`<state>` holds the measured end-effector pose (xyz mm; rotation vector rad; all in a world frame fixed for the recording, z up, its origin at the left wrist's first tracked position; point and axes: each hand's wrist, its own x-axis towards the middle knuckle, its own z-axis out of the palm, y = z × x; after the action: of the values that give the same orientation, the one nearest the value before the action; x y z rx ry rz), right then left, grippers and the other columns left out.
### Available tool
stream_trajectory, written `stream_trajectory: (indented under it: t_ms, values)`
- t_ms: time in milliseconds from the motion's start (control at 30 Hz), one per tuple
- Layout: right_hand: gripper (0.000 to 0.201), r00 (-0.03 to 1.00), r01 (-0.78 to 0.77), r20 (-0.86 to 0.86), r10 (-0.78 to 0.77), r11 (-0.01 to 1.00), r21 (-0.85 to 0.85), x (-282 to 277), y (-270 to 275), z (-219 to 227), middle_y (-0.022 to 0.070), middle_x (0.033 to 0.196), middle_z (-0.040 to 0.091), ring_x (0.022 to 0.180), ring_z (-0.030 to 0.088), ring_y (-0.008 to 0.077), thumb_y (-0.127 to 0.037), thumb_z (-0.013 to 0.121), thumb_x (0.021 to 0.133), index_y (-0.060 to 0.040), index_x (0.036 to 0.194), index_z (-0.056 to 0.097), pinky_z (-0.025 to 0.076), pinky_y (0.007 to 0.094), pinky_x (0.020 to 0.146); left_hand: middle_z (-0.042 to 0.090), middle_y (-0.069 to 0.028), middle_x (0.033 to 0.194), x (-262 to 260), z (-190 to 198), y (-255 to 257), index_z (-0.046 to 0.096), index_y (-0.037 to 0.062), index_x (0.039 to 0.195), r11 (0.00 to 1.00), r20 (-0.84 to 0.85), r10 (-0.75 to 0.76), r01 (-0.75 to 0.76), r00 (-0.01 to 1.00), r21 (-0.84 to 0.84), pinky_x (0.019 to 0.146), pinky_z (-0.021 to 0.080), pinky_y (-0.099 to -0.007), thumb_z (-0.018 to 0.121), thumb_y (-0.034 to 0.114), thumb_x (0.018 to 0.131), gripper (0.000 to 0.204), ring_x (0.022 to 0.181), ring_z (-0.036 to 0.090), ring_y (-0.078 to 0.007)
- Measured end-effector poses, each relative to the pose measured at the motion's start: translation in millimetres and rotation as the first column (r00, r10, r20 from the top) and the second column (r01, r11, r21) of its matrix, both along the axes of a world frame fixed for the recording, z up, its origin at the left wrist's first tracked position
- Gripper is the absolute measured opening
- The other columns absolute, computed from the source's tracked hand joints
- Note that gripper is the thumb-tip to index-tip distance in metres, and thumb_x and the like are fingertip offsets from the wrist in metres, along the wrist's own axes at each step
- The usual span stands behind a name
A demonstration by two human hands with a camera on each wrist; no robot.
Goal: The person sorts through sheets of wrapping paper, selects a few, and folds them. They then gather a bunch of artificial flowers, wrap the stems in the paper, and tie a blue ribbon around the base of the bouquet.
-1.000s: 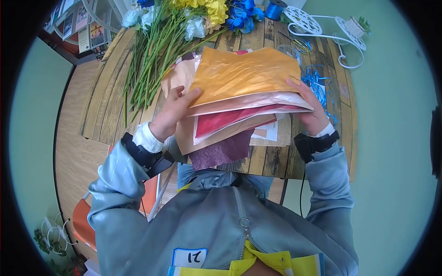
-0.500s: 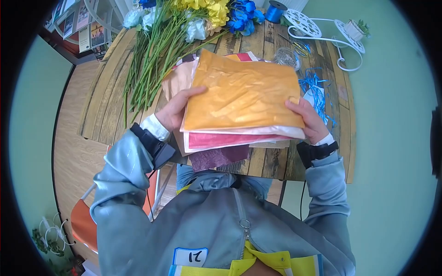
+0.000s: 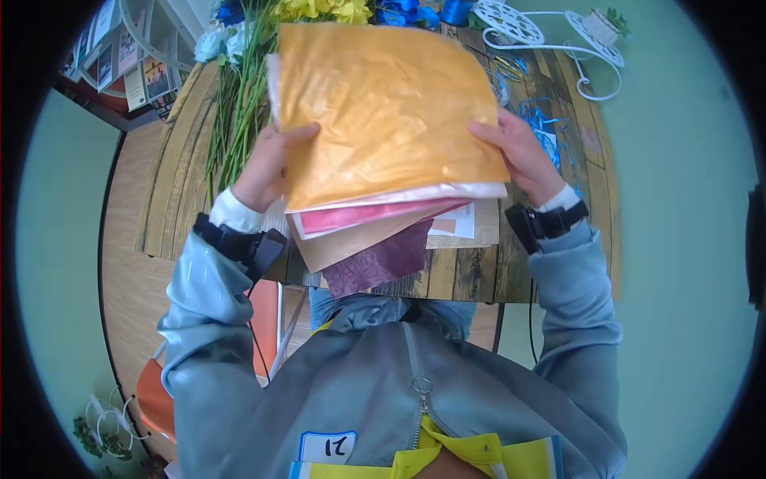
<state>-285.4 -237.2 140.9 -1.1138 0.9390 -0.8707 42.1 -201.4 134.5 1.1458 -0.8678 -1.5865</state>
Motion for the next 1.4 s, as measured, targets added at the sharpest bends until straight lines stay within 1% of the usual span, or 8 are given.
stream_trajectory:
  t_ms: [333, 467, 533, 667, 767, 1000, 1067, 1400]
  values:
    - [0.042, 0.992, -0.101, -0.08, 0.097, 0.994, -0.041, 30, -26, -24, 0.0095, 0.112, 0.06, 0.093, 0.062, 0.0144, -0.008, 0.062, 0.084, 0.0021, 0.123, 0.047, 0.051, 0.0261, 0.08, 0.059, -0.0138, 0.112, 17, -22, 22, 0.049, -0.0048, 0.118, 0.988, -0.039, 0.135, -0.132, 0.99, 0.076, 0.085, 0.05, -0.0323, 0.054, 0.005, 0.086, 0.033, 0.097, 0.061, -0.0223]
    - [0.037, 0.968, -0.11, -0.223, 0.113, 0.994, 0.022, 25, -17, -53, 0.0089, 0.104, 0.064, 0.087, 0.062, 0.0122, -0.005, 0.061, 0.083, 0.0038, 0.117, 0.053, 0.049, 0.0231, 0.072, 0.058, -0.0148, 0.113, 13, -60, 35, 0.046, -0.0032, 0.12, 0.974, 0.006, 0.171, -0.17, 0.985, 0.152, 0.085, 0.05, -0.0335, 0.052, 0.001, 0.084, 0.036, 0.097, 0.061, -0.0246]
    - [0.038, 0.892, -0.048, -0.445, 0.075, 0.996, 0.072, 25, -12, -56, 0.0076, 0.101, 0.064, 0.083, 0.061, 0.0115, -0.006, 0.061, 0.082, 0.0043, 0.118, 0.052, 0.048, 0.0229, 0.072, 0.058, -0.0152, 0.113, 14, -70, 36, 0.044, -0.003, 0.121, 0.949, 0.036, 0.216, -0.219, 0.976, 0.226, 0.085, 0.051, -0.0358, 0.051, -0.001, 0.084, 0.038, 0.097, 0.061, -0.0262]
    - [0.049, 0.826, -0.117, -0.563, 0.002, 0.979, -0.168, 16, -18, -69, 0.0117, 0.101, 0.062, 0.09, 0.06, 0.0186, -0.019, 0.064, 0.082, 0.004, 0.122, 0.05, 0.047, 0.0274, 0.078, 0.058, -0.0155, 0.111, 17, -71, 34, 0.044, -0.0036, 0.121, 0.954, 0.034, 0.148, -0.152, 0.988, 0.259, 0.083, 0.052, -0.037, 0.05, 0.0, 0.086, 0.036, 0.096, 0.062, -0.0271]
    - [0.053, 0.773, -0.061, -0.634, -0.027, 0.991, -0.117, 14, -19, -69, 0.0154, 0.105, 0.061, 0.094, 0.059, 0.021, -0.026, 0.066, 0.08, 0.0054, 0.12, 0.052, 0.047, 0.0292, 0.081, 0.058, -0.0155, 0.111, 15, -68, 34, 0.044, -0.0035, 0.12, 0.953, 0.078, 0.148, -0.163, 0.986, 0.255, 0.082, 0.052, -0.0363, 0.05, 0.001, 0.086, 0.035, 0.095, 0.062, -0.0268]
    - [0.052, 0.811, 0.03, -0.579, -0.08, 0.995, -0.096, 15, -24, -79, 0.0153, 0.104, 0.062, 0.09, 0.061, 0.0189, -0.03, 0.069, 0.078, 0.0058, 0.113, 0.057, 0.048, 0.0279, 0.077, 0.058, -0.0155, 0.11, 16, -72, 33, 0.045, -0.0029, 0.12, 0.954, 0.073, 0.134, -0.148, 0.988, 0.261, 0.083, 0.051, -0.0364, 0.05, 0.0, 0.086, 0.035, 0.096, 0.061, -0.0265]
    - [0.05, 0.854, -0.069, -0.516, 0.069, 0.997, 0.018, 18, -22, -75, 0.0115, 0.096, 0.064, 0.084, 0.062, 0.0156, -0.031, 0.07, 0.077, 0.0048, 0.111, 0.059, 0.048, 0.0263, 0.075, 0.057, -0.0162, 0.113, 14, -71, 34, 0.044, -0.0035, 0.12, 0.956, 0.081, 0.148, -0.163, 0.986, 0.243, 0.085, 0.051, -0.0354, 0.051, 0.002, 0.086, 0.035, 0.096, 0.061, -0.0257]
    - [0.035, 0.959, -0.113, -0.257, 0.117, 0.993, 0.031, 33, -12, -66, 0.006, 0.095, 0.064, 0.08, 0.061, 0.0103, -0.017, 0.071, 0.079, 0.002, 0.106, 0.06, 0.049, 0.0241, 0.071, 0.058, -0.0155, 0.111, 13, -67, 34, 0.044, -0.0031, 0.121, 0.952, 0.081, 0.172, -0.187, 0.982, 0.243, 0.084, 0.051, -0.0354, 0.052, 0.004, 0.086, 0.036, 0.096, 0.061, -0.0253]
